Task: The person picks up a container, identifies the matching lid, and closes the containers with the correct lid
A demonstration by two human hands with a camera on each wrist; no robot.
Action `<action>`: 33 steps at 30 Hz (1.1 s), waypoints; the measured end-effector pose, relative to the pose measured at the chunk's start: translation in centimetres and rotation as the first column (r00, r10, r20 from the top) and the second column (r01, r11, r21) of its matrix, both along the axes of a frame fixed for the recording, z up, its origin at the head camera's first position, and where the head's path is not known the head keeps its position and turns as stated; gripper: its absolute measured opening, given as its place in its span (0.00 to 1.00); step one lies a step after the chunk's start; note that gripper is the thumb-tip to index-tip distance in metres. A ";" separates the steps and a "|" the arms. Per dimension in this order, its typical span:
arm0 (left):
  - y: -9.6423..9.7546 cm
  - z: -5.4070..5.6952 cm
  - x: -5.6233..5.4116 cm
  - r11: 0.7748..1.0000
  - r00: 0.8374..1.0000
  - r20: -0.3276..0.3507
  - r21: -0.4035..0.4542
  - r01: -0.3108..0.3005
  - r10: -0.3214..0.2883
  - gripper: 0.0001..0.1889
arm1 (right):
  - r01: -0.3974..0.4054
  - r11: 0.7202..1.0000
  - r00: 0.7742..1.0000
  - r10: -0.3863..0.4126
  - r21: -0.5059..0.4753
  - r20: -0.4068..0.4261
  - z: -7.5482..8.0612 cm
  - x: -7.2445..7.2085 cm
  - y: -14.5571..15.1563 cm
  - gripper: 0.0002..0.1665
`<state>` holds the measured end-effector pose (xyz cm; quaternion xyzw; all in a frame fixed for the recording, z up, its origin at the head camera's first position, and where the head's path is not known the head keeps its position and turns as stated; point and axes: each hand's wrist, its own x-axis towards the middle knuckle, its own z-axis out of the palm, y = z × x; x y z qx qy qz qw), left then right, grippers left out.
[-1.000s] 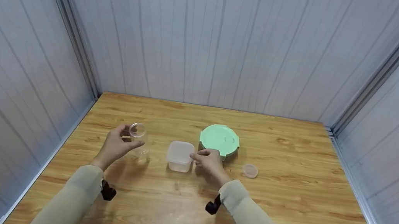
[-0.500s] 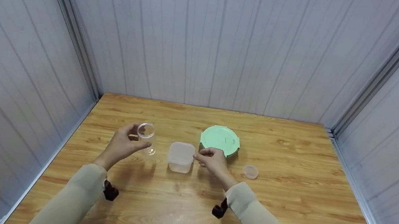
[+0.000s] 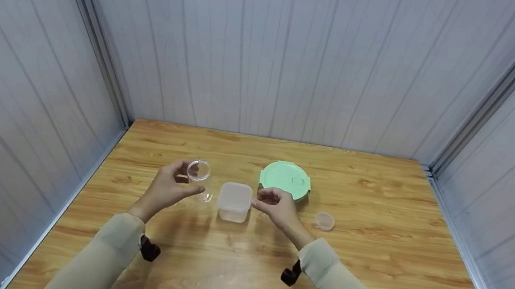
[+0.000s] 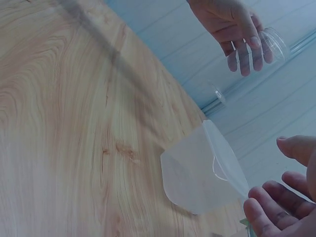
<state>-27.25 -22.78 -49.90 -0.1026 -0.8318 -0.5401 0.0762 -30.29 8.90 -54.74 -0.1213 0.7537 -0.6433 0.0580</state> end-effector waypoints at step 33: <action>6.5 -0.1 0.3 0.980 0.979 -0.055 0.025 0.196 -0.194 0.29 | -0.132 0.984 0.980 0.147 0.116 -0.133 1.5 2.2 2.5 0.27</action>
